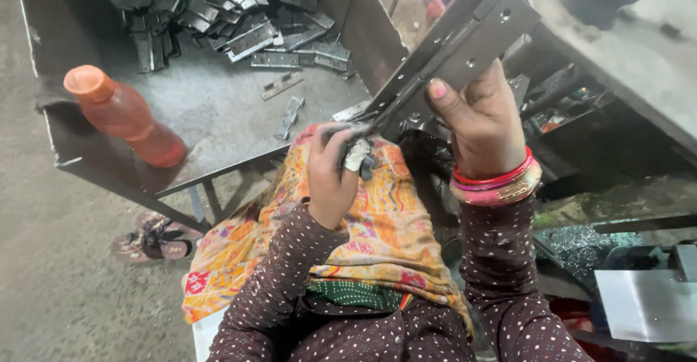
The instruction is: The person places a metal hinge plate under a drill press, lowers the drill to create holes, and then assembles two hinge sections by inserting a metal pin by hand and using a tool to secure it.
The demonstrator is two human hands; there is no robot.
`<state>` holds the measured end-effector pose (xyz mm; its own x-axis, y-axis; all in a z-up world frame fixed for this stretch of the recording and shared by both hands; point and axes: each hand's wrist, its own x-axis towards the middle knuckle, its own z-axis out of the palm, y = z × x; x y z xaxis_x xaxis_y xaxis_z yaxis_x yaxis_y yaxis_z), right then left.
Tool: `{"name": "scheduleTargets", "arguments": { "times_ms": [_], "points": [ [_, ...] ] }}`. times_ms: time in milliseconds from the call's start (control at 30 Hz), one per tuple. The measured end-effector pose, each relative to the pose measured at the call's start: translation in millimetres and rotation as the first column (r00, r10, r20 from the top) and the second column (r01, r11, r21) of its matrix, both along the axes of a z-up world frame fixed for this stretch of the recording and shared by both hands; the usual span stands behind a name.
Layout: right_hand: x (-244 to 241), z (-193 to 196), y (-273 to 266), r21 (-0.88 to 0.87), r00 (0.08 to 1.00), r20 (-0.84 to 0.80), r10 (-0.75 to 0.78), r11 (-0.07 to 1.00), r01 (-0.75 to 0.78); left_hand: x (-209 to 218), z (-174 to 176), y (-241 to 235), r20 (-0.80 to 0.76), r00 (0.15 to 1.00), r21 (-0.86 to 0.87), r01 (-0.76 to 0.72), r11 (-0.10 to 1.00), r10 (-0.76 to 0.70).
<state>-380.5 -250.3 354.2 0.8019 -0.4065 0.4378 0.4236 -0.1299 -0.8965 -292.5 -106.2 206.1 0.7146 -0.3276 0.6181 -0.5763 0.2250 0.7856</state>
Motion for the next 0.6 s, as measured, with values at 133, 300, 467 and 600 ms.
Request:
{"name": "scheduleTargets", "arguments": {
  "times_ms": [133,300,467,600],
  "points": [
    [-0.9,9.5,-9.5,0.015,1.000,-0.017,0.004,1.000,-0.004,0.3,8.6,-5.7,0.206,0.959,-0.037,-0.192,0.981,0.196],
    [-3.0,2.6,-18.6,0.239,0.990,0.094,0.102,0.963,-0.122,0.5,21.4,-2.7,-0.228,0.870,-0.177,0.405,0.897,-0.438],
    [-9.9,-6.5,-30.1,0.173,0.994,0.062,0.095,0.979,-0.104,-4.6,25.0,-2.7,-0.357,0.777,-0.244,0.459,0.854,-0.519],
    [-4.8,-7.0,-24.5,0.117,0.980,0.152,0.129,0.982,-0.148,-7.6,20.4,-2.1,0.081,0.994,-0.054,0.076,0.996,-0.072]
  ]
}}
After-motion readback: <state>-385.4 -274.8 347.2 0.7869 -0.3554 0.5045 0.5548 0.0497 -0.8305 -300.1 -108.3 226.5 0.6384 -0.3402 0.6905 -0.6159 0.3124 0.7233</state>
